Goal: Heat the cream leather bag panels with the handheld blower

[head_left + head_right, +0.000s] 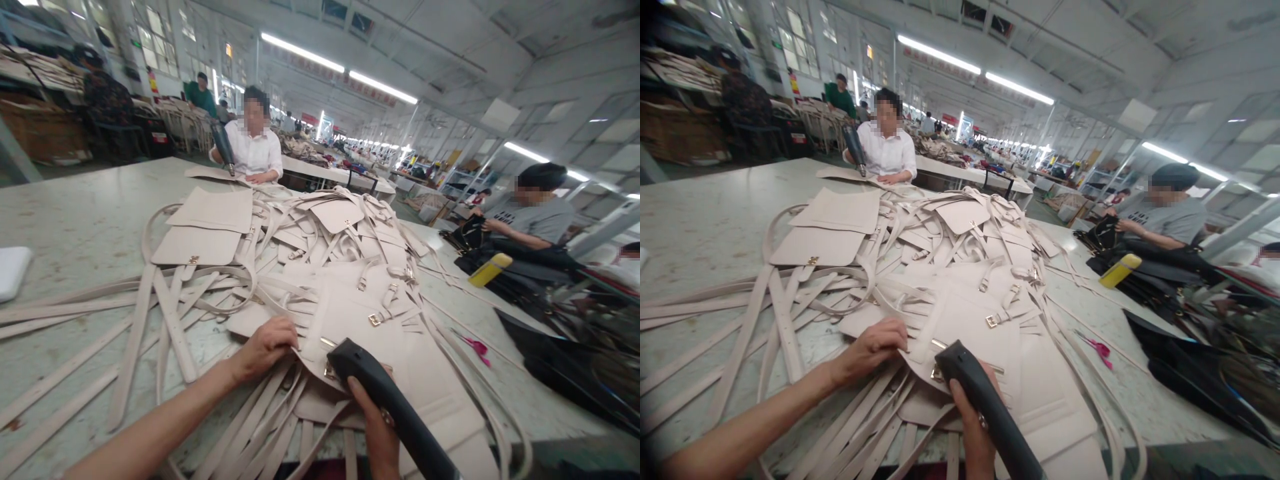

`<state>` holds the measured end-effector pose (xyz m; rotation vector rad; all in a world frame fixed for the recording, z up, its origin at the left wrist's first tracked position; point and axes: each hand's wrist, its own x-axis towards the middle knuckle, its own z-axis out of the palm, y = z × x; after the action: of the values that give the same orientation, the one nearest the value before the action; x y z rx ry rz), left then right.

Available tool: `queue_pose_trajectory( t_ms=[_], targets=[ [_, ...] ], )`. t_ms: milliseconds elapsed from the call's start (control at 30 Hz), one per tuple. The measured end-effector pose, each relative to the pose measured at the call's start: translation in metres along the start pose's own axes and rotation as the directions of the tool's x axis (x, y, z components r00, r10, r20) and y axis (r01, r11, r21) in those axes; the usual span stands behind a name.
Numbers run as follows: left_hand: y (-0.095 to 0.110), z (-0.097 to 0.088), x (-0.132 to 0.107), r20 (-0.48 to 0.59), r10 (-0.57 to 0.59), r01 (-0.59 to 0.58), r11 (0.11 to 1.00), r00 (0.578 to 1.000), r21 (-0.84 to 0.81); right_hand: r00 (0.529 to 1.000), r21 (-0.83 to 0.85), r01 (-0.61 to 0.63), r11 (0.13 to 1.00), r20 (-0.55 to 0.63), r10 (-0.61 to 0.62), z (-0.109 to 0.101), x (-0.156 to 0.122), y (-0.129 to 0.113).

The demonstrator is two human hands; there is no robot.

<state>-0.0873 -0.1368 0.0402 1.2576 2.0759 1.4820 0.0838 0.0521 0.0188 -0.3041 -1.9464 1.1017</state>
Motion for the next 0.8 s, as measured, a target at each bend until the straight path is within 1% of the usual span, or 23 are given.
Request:
queue_pose_trajectory(
  t_ms=[100, 200, 300, 400, 467, 533, 667, 733, 800],
  targets=[
    [0.007, 0.001, 0.019, 0.130, -0.001, 0.000, 1.000, 0.992, 0.002, 0.996, -0.038, 0.079, 0.996, 0.048, -0.077, 0.001, 0.001, -0.013],
    [0.009, 0.012, 0.034, 0.225, 0.020, -0.021, 1.000, 0.974, 0.006, 0.982, -0.035, 0.180, 0.983, 0.058, -0.178, 0.014, -0.004, -0.022],
    [0.007, 0.020, 0.043, 0.306, 0.053, -0.056, 0.998, 0.951, 0.003, 0.966, -0.015, 0.260, 0.966, 0.022, -0.259, 0.031, -0.010, -0.020],
    [0.001, 0.022, 0.046, 0.372, 0.098, -0.100, 0.995, 0.923, -0.014, 0.964, -0.031, 0.264, 0.964, 0.001, -0.265, 0.040, -0.012, -0.010],
    [-0.002, 0.022, 0.046, 0.403, 0.115, -0.114, 0.993, 0.908, -0.028, 0.968, -0.076, 0.249, 0.965, -0.014, -0.251, 0.039, -0.011, -0.003],
    [-0.005, 0.022, 0.046, 0.419, 0.118, -0.114, 0.993, 0.900, -0.036, 0.964, -0.109, 0.260, 0.960, -0.027, -0.264, 0.034, -0.011, 0.002],
    [-0.009, 0.023, 0.048, 0.431, 0.088, -0.081, 0.996, 0.898, -0.034, 0.957, -0.076, 0.291, 0.954, 0.017, -0.291, 0.026, -0.015, 0.006],
    [-0.012, 0.023, 0.051, 0.439, 0.063, -0.055, 0.998, 0.896, -0.031, 0.949, -0.058, 0.316, 0.947, 0.035, -0.314, 0.028, -0.016, 0.007],
    [-0.017, 0.023, 0.053, 0.448, 0.036, -0.027, 0.999, 0.894, -0.026, 0.935, -0.044, 0.354, 0.934, 0.017, -0.353, 0.032, -0.015, 0.009]
  ],
)
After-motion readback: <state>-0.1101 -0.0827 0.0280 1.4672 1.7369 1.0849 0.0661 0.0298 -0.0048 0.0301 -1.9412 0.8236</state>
